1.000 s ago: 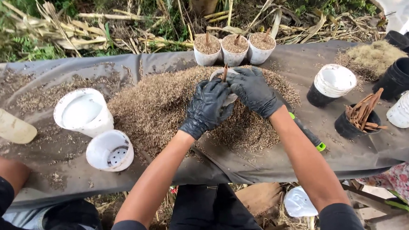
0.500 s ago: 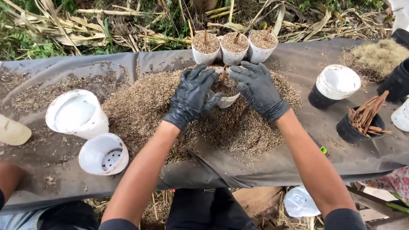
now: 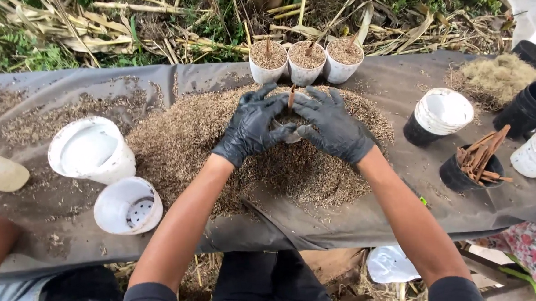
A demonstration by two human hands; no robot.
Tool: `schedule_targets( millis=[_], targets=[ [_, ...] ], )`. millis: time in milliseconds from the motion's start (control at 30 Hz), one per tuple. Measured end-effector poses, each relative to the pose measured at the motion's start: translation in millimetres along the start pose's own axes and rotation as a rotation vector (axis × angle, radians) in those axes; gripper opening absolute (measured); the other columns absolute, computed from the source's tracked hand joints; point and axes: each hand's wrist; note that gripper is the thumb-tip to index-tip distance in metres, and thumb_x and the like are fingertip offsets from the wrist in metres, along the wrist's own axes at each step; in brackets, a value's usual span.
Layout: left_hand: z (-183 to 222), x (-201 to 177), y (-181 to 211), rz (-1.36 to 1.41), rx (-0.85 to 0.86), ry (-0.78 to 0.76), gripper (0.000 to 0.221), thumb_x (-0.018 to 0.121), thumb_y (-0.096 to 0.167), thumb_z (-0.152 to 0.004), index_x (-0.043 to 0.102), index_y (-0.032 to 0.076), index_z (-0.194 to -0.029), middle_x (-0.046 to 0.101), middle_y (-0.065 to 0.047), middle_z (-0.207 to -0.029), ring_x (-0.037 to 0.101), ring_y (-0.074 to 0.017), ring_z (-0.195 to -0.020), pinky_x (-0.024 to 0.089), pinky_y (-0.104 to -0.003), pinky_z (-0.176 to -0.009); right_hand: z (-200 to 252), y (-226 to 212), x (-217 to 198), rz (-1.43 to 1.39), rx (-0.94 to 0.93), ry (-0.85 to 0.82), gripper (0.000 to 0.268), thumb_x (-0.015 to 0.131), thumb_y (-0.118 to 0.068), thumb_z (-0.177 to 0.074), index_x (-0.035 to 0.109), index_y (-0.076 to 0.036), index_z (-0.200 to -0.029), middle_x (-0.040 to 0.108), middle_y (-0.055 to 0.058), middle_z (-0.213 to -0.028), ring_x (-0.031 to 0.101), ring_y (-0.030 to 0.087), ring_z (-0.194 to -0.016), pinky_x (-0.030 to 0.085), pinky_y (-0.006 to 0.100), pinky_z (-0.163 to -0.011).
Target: Filling small plastic pots with soil substrate using hands and a trowel
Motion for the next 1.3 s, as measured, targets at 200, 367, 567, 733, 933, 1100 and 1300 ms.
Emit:
schedule_targets(
  millis=[200, 367, 567, 733, 933, 1100, 1300],
  targets=[
    [6, -63, 64, 0.294, -0.006, -0.07, 0.065, 0.058, 0.044, -0.101, 0.044, 0.003, -0.15, 0.057, -0.027, -0.132, 0.041, -0.049, -0.139, 0.035, -0.044, -0.116, 8, 21, 44, 0.109, 0.002, 0.1, 0.064, 0.04, -0.064, -0.106, 0.049, -0.023, -0.154, 0.047, 0.004, -0.161, 0.034, 0.027, -0.152, 0.005, 0.049, -0.124],
    [18, -9, 32, 0.124, -0.039, -0.043, 0.06, 0.053, 0.038, -0.107, 0.04, 0.001, -0.152, 0.056, -0.021, -0.138, 0.042, -0.0375, -0.141, 0.036, -0.04, -0.117, 13, -11, 14, 0.01, 0.052, 0.056, 0.077, 0.049, -0.073, -0.098, 0.056, -0.012, -0.146, 0.055, 0.015, -0.152, 0.041, 0.033, -0.146, 0.006, 0.052, -0.126],
    [29, 19, 31, -0.179, -0.099, 0.15, 0.058, 0.053, 0.06, -0.099, 0.05, 0.025, -0.144, 0.056, -0.004, -0.146, 0.047, -0.0265, -0.14, 0.038, -0.047, -0.112, 18, -17, -4, -0.001, 0.025, -0.01, 0.068, 0.05, -0.065, -0.1, 0.054, -0.016, -0.146, 0.06, 0.015, -0.145, 0.049, 0.031, -0.142, 0.016, 0.051, -0.127],
    [32, 23, 18, -0.44, 0.051, 0.139, 0.058, 0.054, 0.068, -0.092, 0.065, 0.025, -0.129, 0.065, 0.001, -0.135, 0.046, -0.0244, -0.139, 0.037, -0.047, -0.109, 20, -17, -3, 0.034, 0.011, -0.045, 0.064, 0.046, -0.064, -0.103, 0.059, -0.015, -0.142, 0.066, 0.013, -0.137, 0.055, 0.029, -0.137, 0.02, 0.05, -0.128],
    [29, 21, 35, -0.507, 0.06, 0.272, 0.04, 0.07, 0.055, -0.093, 0.072, 0.026, -0.122, 0.07, 0.0, -0.125, 0.053, -0.0268, -0.13, 0.039, -0.045, -0.109, 16, -6, 17, 0.009, -0.05, 0.131, 0.064, 0.06, -0.06, -0.099, 0.058, -0.015, -0.143, 0.066, 0.016, -0.133, 0.056, 0.033, -0.135, 0.022, 0.058, -0.123],
    [27, -8, 67, -0.221, -0.071, 0.138, 0.069, 0.064, 0.042, -0.098, 0.047, -0.001, -0.15, 0.052, -0.014, -0.151, 0.034, -0.0339, -0.149, 0.025, -0.027, -0.123, 1, -9, -3, 0.059, 0.051, 0.001, 0.072, 0.05, -0.069, -0.098, 0.049, -0.019, -0.15, 0.06, 0.013, -0.146, 0.038, 0.035, -0.149, 0.018, 0.058, -0.124],
    [27, 34, 40, 0.119, -0.097, 0.199, 0.049, 0.059, 0.029, -0.103, 0.051, -0.007, -0.135, 0.058, -0.035, -0.126, 0.054, -0.0577, -0.12, 0.043, -0.064, -0.106, -4, 2, 18, -0.012, 0.146, -0.082, 0.082, 0.043, -0.079, -0.092, 0.046, -0.022, -0.151, 0.05, 0.01, -0.156, 0.036, 0.031, -0.15, 0.02, 0.057, -0.123]
  ],
)
Point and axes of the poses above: each hand's wrist, its own z-axis away from the middle knuckle, its own x-axis out of the palm, y = z × x
